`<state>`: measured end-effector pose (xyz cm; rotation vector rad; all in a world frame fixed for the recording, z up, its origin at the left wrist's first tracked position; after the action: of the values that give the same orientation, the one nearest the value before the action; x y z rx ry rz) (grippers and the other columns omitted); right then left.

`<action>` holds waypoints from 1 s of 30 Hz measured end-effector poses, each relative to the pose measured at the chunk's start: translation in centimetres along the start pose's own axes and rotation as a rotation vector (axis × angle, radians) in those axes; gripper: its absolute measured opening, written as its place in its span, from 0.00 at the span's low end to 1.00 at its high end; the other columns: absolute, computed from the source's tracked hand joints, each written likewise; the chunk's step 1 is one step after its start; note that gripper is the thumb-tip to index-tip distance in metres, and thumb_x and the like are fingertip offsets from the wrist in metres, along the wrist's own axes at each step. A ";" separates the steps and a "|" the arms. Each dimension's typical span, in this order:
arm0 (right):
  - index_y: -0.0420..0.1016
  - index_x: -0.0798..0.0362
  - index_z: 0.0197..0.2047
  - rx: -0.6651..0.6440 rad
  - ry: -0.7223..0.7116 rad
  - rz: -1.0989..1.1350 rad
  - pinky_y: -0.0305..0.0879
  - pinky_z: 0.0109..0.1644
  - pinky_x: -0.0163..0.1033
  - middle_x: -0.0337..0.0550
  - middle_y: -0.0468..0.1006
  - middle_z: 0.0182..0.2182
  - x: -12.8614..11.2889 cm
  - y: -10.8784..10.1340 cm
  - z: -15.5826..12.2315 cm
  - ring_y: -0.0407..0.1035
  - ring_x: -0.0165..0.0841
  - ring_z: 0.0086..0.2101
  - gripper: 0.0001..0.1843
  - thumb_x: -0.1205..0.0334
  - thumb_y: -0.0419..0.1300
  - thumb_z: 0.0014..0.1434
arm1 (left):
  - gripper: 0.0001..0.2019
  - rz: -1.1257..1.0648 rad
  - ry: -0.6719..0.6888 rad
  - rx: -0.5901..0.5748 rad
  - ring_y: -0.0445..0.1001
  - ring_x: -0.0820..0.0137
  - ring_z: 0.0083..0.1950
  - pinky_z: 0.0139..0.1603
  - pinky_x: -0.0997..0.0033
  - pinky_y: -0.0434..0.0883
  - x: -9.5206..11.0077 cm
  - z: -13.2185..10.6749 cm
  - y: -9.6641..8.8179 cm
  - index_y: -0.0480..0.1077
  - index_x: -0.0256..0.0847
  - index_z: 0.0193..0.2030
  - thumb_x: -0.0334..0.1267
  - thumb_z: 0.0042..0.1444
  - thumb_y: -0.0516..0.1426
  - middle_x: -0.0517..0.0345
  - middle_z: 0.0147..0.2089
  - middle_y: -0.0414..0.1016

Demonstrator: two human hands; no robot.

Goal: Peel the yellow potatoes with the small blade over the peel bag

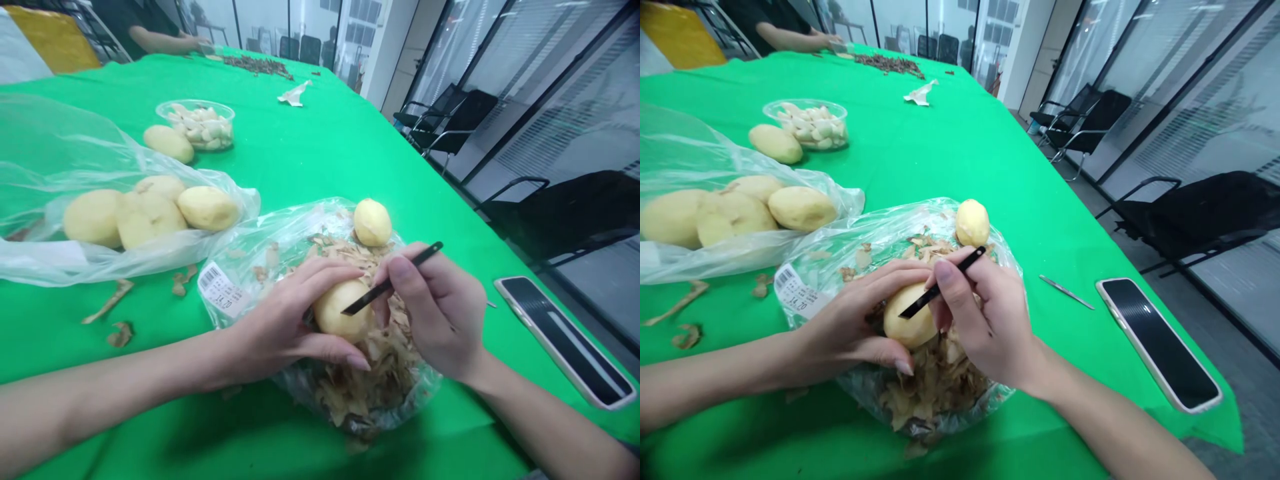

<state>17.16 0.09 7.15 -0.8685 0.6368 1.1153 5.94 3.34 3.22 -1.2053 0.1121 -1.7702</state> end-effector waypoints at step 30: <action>0.73 0.47 0.36 0.282 0.073 0.210 0.63 0.19 0.37 0.34 0.72 0.16 1.8 -1.9 -0.6 0.68 0.30 0.16 0.11 0.56 0.53 0.68 | 0.30 -0.210 -0.400 0.198 0.75 0.59 0.43 0.39 0.59 0.76 -2.2 -0.8 -1.7 0.60 0.43 0.48 0.53 0.45 0.67 0.50 0.46 0.72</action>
<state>19.48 0.11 5.93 -0.6112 0.9382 1.1505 4.29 5.60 2.22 -1.4369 -0.4273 -1.6344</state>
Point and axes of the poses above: each hand's wrist, its own z-axis towards the middle knuckle, its own y-axis out of the palm, x = y × z, the point moved 9 cm from there along z, towards the middle knuckle
